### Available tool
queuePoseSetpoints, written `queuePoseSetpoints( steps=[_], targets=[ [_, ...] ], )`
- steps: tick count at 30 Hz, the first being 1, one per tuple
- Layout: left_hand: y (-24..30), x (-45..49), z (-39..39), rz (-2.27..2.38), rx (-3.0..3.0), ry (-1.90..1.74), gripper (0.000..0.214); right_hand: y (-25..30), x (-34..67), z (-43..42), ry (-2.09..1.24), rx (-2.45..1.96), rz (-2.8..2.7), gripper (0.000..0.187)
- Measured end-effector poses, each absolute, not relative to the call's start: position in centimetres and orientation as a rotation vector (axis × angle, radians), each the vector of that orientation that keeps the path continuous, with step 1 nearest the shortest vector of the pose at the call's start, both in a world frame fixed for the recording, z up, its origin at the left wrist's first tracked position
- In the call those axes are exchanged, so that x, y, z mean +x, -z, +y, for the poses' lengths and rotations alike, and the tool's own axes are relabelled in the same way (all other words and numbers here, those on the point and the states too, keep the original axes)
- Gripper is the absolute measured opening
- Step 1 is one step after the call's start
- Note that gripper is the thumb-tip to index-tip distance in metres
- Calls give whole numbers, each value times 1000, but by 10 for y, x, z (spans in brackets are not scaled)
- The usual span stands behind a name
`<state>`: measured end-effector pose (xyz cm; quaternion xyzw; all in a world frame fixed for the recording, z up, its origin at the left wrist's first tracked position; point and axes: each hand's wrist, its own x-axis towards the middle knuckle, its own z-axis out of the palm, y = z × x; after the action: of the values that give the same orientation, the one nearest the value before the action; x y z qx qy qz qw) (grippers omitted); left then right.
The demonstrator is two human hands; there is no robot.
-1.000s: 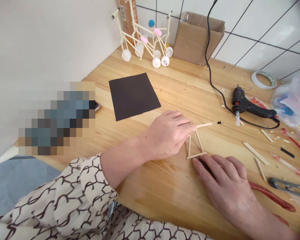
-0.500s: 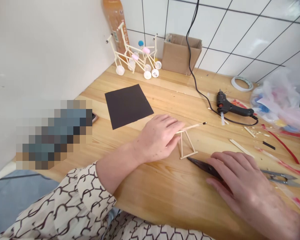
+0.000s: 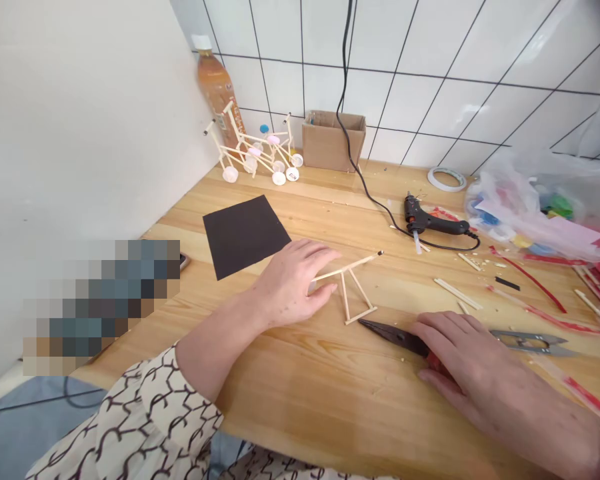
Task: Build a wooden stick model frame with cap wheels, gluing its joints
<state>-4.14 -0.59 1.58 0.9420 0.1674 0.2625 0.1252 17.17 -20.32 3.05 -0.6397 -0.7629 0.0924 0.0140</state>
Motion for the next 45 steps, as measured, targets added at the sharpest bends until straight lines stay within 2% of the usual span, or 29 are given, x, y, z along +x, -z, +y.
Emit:
queuePoseSetpoints(
  steps=[12,22,29,38,45],
  targets=[
    [-17,-43,-5,480,2747,-722,25,-27,184,-211,-607,-2076,-2283,23],
    [-17,-43,-5,537,2737,-714,24,-31,181,-210,-589,-2031,-2313,22],
    [-17,-43,-5,547,2734,-692,25,-34,179,-210,-527,-2016,-2327,28],
    [-24,-47,-5,512,2660,-690,31,-34,181,-213,-589,-2000,-2335,22],
    [-33,-51,-7,511,2558,-819,31,-30,188,-213,-520,-1870,-2327,24]
  ],
)
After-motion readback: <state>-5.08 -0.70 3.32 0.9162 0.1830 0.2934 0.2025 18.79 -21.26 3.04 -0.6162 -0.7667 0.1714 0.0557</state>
